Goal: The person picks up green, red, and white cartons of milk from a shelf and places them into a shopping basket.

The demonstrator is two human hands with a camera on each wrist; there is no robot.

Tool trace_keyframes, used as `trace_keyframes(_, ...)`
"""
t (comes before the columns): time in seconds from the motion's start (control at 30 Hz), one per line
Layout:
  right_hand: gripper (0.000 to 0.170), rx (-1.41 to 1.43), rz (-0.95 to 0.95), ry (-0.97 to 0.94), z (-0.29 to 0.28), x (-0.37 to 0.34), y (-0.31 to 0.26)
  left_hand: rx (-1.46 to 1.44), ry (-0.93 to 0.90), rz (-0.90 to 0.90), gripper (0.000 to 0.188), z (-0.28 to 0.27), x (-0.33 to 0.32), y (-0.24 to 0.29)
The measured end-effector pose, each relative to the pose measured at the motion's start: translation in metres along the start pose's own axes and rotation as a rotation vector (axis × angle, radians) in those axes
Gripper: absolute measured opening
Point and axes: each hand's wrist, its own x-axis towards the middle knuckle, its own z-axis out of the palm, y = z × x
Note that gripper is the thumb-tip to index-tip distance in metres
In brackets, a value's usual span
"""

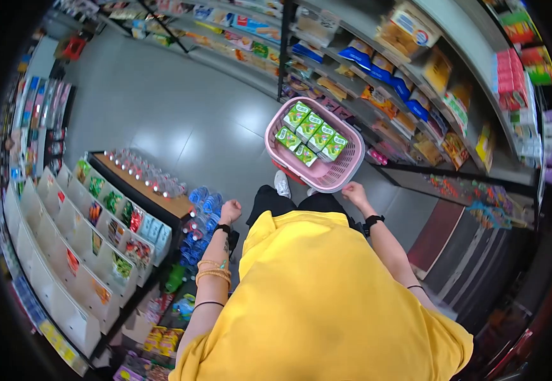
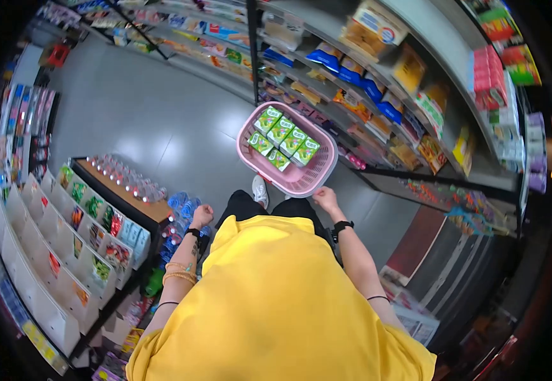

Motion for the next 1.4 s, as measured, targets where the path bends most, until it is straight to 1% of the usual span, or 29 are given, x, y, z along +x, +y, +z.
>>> trace_keyframes(0.07,0.01,0.14,0.056,0.105,-0.01,-0.024,0.032,0.043,-0.011,0.082,0.011,-0.02,0.023,0.03)
trace_keyframes(0.1,0.009,0.124,0.094,0.138,-0.016,-0.033,0.056,0.062,-0.018,0.119,0.011,-0.027,0.032,0.045)
trace_keyframes(0.17,0.008,0.209,0.23,0.226,-0.021,-0.055,0.098,0.075,-0.014,0.16,0.014,-0.037,0.047,0.073)
trace_keyframes(0.27,0.008,0.179,0.399,0.269,-0.024,-0.096,0.135,0.084,-0.02,0.206,0.018,-0.041,0.059,0.107)
trace_keyframes(0.37,0.008,0.281,0.485,0.228,-0.012,-0.127,0.181,0.106,-0.074,0.216,0.022,-0.035,0.052,0.125)
trace_keyframes(0.4,0.006,0.412,0.487,0.239,-0.004,-0.128,0.194,0.106,-0.092,0.212,0.024,-0.035,0.05,0.128)
trace_keyframes(0.47,0.004,0.669,0.486,0.254,0.008,-0.126,0.211,0.132,-0.069,0.192,0.026,-0.028,0.048,0.119)
trace_keyframes(0.57,0.003,0.73,0.402,0.149,0.003,-0.12,0.194,0.141,-0.063,0.104,0.026,-0.02,0.038,0.097)
trace_keyframes(0.67,0.004,0.651,0.416,0.259,-0.007,-0.113,0.128,0.121,-0.105,0.003,0.027,-0.009,0.034,0.059)
trace_keyframes(0.73,0.008,0.651,0.365,0.254,-0.015,-0.093,0.124,0.109,-0.096,-0.034,0.027,-0.007,0.025,0.044)
trace_keyframes(0.8,0.011,0.632,0.325,0.267,-0.019,-0.077,0.112,0.019,-0.091,-0.079,0.026,-0.006,0.019,0.03)
trace_keyframes(0.83,0.012,0.577,0.341,0.243,-0.018,-0.073,0.104,-0.026,-0.088,-0.09,0.026,-0.007,0.02,0.024)
trace_keyframes(0.87,0.013,0.526,0.349,0.233,-0.019,-0.07,0.091,0.089,0.001,0.013,0.027,0.001,0.026,0.005)
trace_keyframes(0.9,0.015,0.48,0.347,0.244,-0.028,-0.061,0.079,0.075,-0.03,0.068,0.031,-0.009,0.013,0.014)
trace_keyframes(0.93,0.018,0.413,0.348,0.219,-0.031,-0.048,0.075,0.087,-0.006,0.06,0.035,-0.006,0.015,0.013)
trace_keyframes(0.97,0.018,0.415,0.308,0.241,-0.034,-0.044,0.053,0.121,-0.024,0.082,0.037,-0.008,0.012,0.018)
trace_keyframes(1.0,0.019,0.48,0.264,0.22,-0.043,-0.039,0.028,0.155,-0.032,0.11,0.037,-0.009,0.016,0.017)
trace_keyframes(1.03,0.02,0.522,0.12,0.202,-0.053,-0.046,-0.014,0.176,0.0,0.085,0.036,-0.008,0.021,0.021)
trace_keyframes(1.07,0.02,0.601,-0.071,0.141,-0.066,-0.052,-0.057,0.153,-0.027,0.078,0.036,-0.008,0.026,0.018)
trace_keyframes(1.1,0.023,0.543,-0.261,0.112,-0.08,-0.057,-0.099,0.11,-0.059,0.064,0.034,-0.011,0.028,0.023)
trace_keyframes(1.13,0.026,0.61,-0.469,0.064,-0.1,-0.087,-0.163,0.038,-0.103,0.026,0.03,-0.017,0.023,0.038)
trace_keyframes(1.17,0.028,0.61,-0.651,0.004,-0.121,-0.123,-0.227,0.002,-0.121,0.005,0.026,-0.017,0.029,0.045)
trace_keyframes(1.2,0.031,0.612,-0.754,-0.058,-0.14,-0.163,-0.28,-0.039,-0.159,0.008,0.025,-0.016,0.037,0.048)
trace_keyframes(1.23,0.036,0.611,-0.935,-0.112,-0.157,-0.211,-0.33,-0.035,-0.161,0.021,0.027,-0.016,0.041,0.057)
trace_keyframes(1.27,0.05,0.497,-1.132,-0.1,-0.173,-0.254,-0.368,-0.029,-0.162,0.031,0.028,-0.019,0.047,0.061)
trace_keyframes(1.3,0.058,0.421,-1.294,-0.065,-0.178,-0.29,-0.394,-0.023,-0.161,0.048,0.029,-0.02,0.059,0.068)
trace_keyframes(1.33,0.054,0.341,-1.494,-0.037,-0.184,-0.326,-0.421,-0.018,-0.161,0.057,0.03,-0.017,0.073,0.063)
trace_keyframes(1.37,0.065,0.332,-1.7,-0.119,-0.185,-0.341,-0.439,-0.013,-0.161,0.065,0.03,-0.015,0.085,0.058)
trace_keyframes(1.4,0.064,0.309,-1.819,-0.196,-0.183,-0.351,-0.453,-0.009,-0.16,0.076,0.03,-0.016,0.091,0.062)
